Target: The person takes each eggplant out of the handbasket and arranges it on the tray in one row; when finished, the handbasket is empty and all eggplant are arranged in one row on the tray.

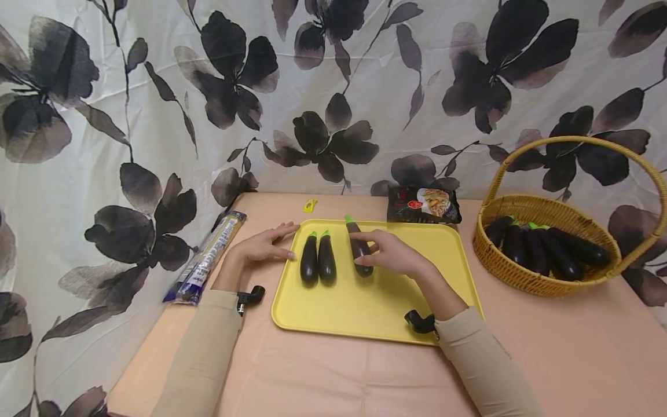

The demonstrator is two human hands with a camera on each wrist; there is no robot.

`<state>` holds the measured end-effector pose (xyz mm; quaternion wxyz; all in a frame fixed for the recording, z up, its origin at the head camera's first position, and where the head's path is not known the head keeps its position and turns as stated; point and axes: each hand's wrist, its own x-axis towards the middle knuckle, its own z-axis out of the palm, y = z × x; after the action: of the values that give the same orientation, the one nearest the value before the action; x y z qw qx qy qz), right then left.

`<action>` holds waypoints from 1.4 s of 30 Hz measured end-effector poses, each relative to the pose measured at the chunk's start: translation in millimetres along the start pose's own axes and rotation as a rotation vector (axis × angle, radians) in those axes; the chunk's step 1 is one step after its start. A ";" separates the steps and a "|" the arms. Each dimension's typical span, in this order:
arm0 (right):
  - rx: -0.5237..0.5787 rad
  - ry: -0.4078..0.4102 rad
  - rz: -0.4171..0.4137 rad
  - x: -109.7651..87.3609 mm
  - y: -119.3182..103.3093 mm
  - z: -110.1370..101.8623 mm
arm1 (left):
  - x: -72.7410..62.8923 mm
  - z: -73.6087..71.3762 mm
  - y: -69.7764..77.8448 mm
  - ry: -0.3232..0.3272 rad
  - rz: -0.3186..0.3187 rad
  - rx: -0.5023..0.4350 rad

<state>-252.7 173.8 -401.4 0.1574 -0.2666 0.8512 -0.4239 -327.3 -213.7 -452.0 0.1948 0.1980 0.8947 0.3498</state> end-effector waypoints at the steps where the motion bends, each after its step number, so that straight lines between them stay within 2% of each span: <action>1: -0.002 -0.001 0.008 0.3 -0.8 1.7 | 0.2 0.4 0.2 0.000 0.002 0.001; 5: -0.023 -0.015 0.030 2.7 -1.4 8.6 | 1.0 0.8 0.8 0.000 0.007 -0.004; 13: -0.061 -0.053 0.008 9.3 0.7 19.1 | 1.4 1.4 0.4 0.003 -0.008 -0.022; 22: -0.032 -0.097 0.037 15.2 2.2 29.4 | 0.9 1.4 0.6 0.002 0.002 -0.023; 31: 0.015 -0.091 0.078 15.2 1.8 36.2 | 1.4 1.4 -0.7 0.005 -0.013 -0.019; 42: 0.052 -0.090 0.077 14.9 4.5 35.2 | 0.9 2.2 -0.8 0.008 -0.021 -0.030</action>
<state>-248.8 144.9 -426.5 0.2187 -0.2483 0.8415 -0.4270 -327.2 -212.7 -454.3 0.1976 0.1842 0.8922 0.3618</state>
